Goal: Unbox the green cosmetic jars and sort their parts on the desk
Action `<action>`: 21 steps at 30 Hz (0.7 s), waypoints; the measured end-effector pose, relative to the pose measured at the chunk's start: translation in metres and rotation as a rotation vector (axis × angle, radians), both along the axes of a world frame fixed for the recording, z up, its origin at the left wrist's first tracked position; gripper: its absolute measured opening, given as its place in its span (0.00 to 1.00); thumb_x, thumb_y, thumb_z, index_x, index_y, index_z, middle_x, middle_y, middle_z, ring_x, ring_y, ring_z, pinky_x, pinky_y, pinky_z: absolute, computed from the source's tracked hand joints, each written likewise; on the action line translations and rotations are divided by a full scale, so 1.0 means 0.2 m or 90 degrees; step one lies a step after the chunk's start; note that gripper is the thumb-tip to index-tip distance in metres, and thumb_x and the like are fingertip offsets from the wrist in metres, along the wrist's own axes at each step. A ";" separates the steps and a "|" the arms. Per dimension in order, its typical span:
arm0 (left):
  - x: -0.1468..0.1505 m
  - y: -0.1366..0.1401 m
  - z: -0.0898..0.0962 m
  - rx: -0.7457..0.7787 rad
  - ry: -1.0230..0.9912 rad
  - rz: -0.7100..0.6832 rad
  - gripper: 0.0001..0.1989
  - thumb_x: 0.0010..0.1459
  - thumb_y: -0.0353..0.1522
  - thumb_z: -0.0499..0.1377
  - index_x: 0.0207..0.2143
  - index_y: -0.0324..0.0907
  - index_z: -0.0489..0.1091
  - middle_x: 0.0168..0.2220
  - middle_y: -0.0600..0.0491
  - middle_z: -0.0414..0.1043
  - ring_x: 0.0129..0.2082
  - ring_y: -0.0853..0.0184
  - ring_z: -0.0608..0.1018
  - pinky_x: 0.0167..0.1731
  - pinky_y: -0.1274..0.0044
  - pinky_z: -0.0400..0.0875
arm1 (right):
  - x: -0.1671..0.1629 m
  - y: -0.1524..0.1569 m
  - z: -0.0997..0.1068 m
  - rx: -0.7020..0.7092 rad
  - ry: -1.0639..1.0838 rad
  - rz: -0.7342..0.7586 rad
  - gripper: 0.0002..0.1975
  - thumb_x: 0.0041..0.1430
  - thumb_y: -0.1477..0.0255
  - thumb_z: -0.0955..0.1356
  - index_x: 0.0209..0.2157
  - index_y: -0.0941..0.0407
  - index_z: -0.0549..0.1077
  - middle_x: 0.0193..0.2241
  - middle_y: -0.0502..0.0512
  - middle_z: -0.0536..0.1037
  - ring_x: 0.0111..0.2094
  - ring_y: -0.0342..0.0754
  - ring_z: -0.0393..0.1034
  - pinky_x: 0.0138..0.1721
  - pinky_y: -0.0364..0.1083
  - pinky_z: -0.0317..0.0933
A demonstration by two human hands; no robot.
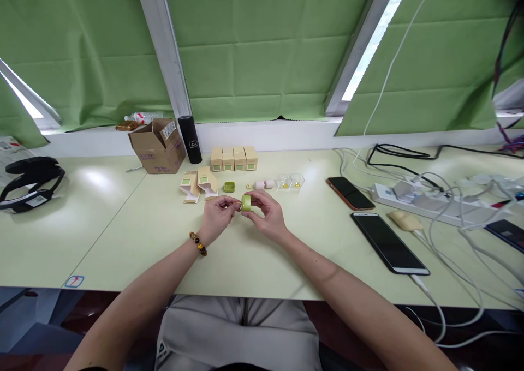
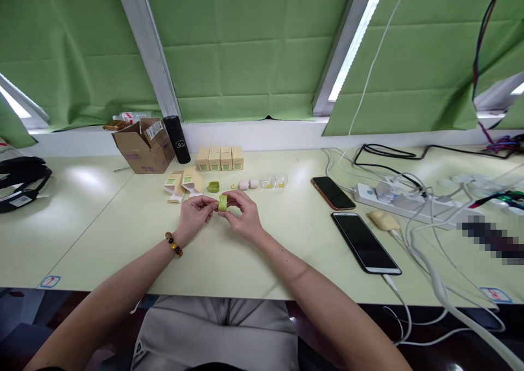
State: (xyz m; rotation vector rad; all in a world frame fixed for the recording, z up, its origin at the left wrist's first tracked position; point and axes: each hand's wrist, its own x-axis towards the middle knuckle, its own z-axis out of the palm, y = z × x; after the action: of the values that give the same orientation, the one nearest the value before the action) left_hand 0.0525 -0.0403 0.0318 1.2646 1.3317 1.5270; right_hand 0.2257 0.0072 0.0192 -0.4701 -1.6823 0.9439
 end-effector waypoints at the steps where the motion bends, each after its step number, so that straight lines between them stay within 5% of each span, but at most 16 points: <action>1: 0.00 0.00 0.00 0.001 -0.002 -0.001 0.13 0.52 0.40 0.71 0.31 0.39 0.80 0.22 0.54 0.75 0.16 0.75 0.68 0.17 0.79 0.61 | 0.00 0.00 0.00 0.003 0.001 0.001 0.20 0.57 0.64 0.78 0.51 0.51 0.77 0.47 0.57 0.76 0.44 0.51 0.77 0.48 0.54 0.79; 17: 0.01 0.02 -0.01 0.003 -0.056 -0.019 0.13 0.49 0.39 0.72 0.30 0.38 0.80 0.20 0.55 0.73 0.17 0.74 0.68 0.17 0.78 0.62 | 0.00 0.00 0.00 0.022 -0.029 0.012 0.20 0.61 0.64 0.76 0.53 0.49 0.75 0.49 0.58 0.74 0.46 0.51 0.76 0.50 0.54 0.77; 21: -0.01 0.02 -0.01 0.048 -0.026 -0.057 0.17 0.51 0.39 0.73 0.41 0.38 0.80 0.29 0.51 0.78 0.26 0.70 0.76 0.28 0.76 0.73 | 0.00 -0.01 0.02 0.034 -0.051 -0.002 0.21 0.63 0.65 0.73 0.57 0.46 0.74 0.54 0.59 0.72 0.54 0.54 0.73 0.51 0.55 0.75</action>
State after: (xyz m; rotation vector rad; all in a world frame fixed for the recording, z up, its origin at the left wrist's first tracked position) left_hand 0.0509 -0.0363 0.0303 1.3150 1.1857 1.5454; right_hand 0.2264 0.0052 0.0235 -0.4803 -1.7737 0.8857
